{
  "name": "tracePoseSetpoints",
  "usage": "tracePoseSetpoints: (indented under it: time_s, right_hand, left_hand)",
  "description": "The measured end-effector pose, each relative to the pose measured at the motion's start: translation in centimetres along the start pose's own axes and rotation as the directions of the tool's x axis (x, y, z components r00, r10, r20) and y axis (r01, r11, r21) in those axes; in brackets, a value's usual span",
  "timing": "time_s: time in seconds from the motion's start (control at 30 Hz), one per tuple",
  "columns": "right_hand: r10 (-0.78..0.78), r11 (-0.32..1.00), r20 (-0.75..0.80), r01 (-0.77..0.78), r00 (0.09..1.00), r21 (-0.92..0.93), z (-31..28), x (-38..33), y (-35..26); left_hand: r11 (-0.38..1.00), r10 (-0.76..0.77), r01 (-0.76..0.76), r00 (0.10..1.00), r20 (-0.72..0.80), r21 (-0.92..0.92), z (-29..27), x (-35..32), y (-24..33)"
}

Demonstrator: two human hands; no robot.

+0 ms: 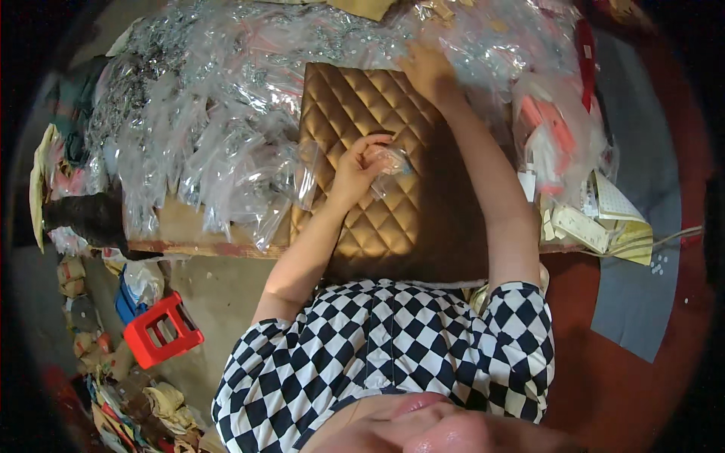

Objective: Packaging small plastic bags containing items into a larger clear plastic bag.

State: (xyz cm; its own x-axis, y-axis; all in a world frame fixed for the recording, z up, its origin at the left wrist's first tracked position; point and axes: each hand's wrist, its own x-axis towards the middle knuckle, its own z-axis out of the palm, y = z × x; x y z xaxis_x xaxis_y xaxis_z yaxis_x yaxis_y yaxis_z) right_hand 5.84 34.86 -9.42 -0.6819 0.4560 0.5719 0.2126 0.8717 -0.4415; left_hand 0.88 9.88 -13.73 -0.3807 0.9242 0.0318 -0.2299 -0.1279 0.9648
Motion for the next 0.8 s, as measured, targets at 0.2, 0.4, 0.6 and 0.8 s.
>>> tracePoseSetpoints:
  time_s: [0.2, 0.4, 0.6, 0.8]
  right_hand:
    - [0.020, 0.789, -0.042, -0.041, 0.999, -0.613, 4.4, 3.5, 4.5]
    - [0.088, 0.982, 0.011, -0.085, 0.996, -0.169, -4.5, 3.4, 2.0]
    - [0.092, 0.985, 0.403, -0.141, 0.911, 0.094, -18.9, -4.7, -5.4]
    - [0.407, 0.838, 0.549, -0.537, 0.730, 0.093, -22.6, -17.6, -6.0]
  left_hand:
    - [0.999, -0.012, 0.008, 0.997, 0.071, 0.050, -0.2, -0.4, 1.5]
    - [0.980, -0.090, 0.085, 0.996, 0.017, 0.182, -0.1, -0.5, -0.6]
    - [0.967, 0.111, -0.099, 0.993, -0.040, 0.236, -0.2, -1.2, 0.3]
    - [0.998, -0.011, 0.016, 0.996, -0.088, 0.059, -0.2, -0.6, 0.1]
